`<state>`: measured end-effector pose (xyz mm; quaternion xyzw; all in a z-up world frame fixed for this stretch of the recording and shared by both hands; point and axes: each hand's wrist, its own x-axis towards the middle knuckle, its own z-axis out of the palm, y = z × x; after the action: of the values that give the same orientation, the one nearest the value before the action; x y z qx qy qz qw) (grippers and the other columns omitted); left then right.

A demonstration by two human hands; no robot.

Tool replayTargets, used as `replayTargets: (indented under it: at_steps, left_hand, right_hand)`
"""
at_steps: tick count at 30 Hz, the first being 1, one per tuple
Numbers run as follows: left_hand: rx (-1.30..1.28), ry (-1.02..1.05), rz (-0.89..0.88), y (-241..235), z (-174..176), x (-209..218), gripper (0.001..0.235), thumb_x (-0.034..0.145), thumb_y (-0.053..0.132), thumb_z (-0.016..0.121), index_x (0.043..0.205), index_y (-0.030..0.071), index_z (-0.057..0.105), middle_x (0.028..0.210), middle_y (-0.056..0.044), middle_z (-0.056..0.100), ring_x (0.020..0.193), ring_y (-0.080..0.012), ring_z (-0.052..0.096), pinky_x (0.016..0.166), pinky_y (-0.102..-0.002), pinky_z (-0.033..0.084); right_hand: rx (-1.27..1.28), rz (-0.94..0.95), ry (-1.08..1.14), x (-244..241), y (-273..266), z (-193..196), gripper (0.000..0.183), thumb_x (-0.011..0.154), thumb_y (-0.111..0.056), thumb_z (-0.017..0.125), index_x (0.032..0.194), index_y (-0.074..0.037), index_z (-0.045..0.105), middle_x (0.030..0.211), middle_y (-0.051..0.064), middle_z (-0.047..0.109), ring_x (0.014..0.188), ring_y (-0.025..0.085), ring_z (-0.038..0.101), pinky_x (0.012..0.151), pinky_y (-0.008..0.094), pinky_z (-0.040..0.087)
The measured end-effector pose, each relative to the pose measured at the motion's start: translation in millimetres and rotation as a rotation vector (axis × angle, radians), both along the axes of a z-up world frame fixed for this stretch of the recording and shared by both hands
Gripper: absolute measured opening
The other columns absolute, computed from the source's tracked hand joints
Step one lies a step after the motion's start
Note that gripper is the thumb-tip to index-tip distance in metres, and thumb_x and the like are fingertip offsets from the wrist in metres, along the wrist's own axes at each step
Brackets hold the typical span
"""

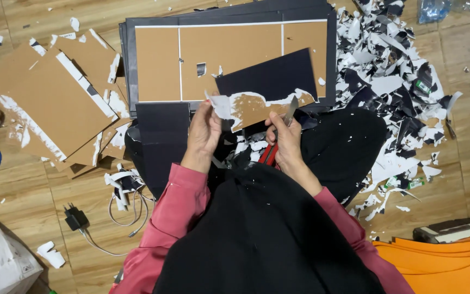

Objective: Peeling paper layers from cardboard and trimming edges with a utility knife and scissors

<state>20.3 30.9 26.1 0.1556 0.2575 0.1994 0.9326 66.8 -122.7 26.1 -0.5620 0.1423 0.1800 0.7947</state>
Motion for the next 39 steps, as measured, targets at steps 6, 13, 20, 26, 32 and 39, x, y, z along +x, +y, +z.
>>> replayTargets:
  at_steps: [6,13,20,26,32,39]
  left_hand:
    - [-0.085,-0.167,-0.043,6,-48,-3,0.007,0.083,0.002,0.056,0.077,0.005,0.057,0.1,-0.014,0.064,0.08,-0.0187,0.066,0.071,-0.028,0.058]
    - [0.421,0.079,0.046,52,14,-26,0.002,0.089,0.018,0.053,0.089,0.016,0.052,0.084,0.001,0.06,0.054,-0.0016,0.047,0.044,-0.008,0.037]
    - [1.279,0.224,-0.444,-32,32,-8,0.033,0.086,0.034,0.057,0.116,0.019,0.057,0.097,-0.008,0.064,0.087,-0.0201,0.063,0.077,-0.031,0.05]
    - [0.834,0.365,-0.373,-40,-24,-10,0.027,0.08,0.034,0.067,0.072,0.01,0.057,0.058,-0.001,0.057,0.053,-0.0072,0.051,0.044,-0.02,0.046]
    - [0.807,0.449,-0.215,-37,-6,-28,0.028,0.083,0.026,0.064,0.062,0.011,0.054,0.05,0.004,0.049,0.049,-0.0045,0.041,0.044,-0.016,0.034]
    - [0.792,0.426,-0.157,-38,-11,-33,0.027,0.084,0.023,0.064,0.061,0.011,0.056,0.052,0.005,0.053,0.051,-0.0039,0.042,0.05,-0.017,0.038]
  right_hand:
    - [-0.029,-0.085,0.003,10,-11,-10,0.018,0.08,-0.011,0.066,0.069,-0.005,0.053,0.054,0.008,0.052,0.031,0.008,0.038,0.027,0.02,0.03]
    - [-0.168,-0.334,-0.13,60,-110,-9,0.015,0.086,-0.009,0.062,0.078,-0.007,0.05,0.058,0.006,0.053,0.032,0.011,0.041,0.028,0.024,0.031]
    - [-0.123,-0.153,-0.152,26,-65,-2,0.024,0.085,-0.015,0.063,0.067,-0.002,0.055,0.042,0.006,0.04,0.028,0.009,0.031,0.027,0.021,0.026]
    - [-0.146,0.151,-0.077,2,-44,-27,0.021,0.086,-0.017,0.059,0.075,0.001,0.054,0.048,0.009,0.045,0.028,0.008,0.035,0.026,0.02,0.027]
    - [-0.161,0.382,-0.099,-26,-34,-19,0.039,0.093,-0.032,0.04,0.114,0.0,0.037,0.079,0.015,0.051,0.039,0.012,0.046,0.029,0.02,0.032]
    - [-0.345,0.586,-0.487,-49,-48,-2,0.039,0.092,-0.011,0.033,0.13,-0.002,0.029,0.065,0.009,0.049,0.04,0.012,0.042,0.036,0.02,0.036]
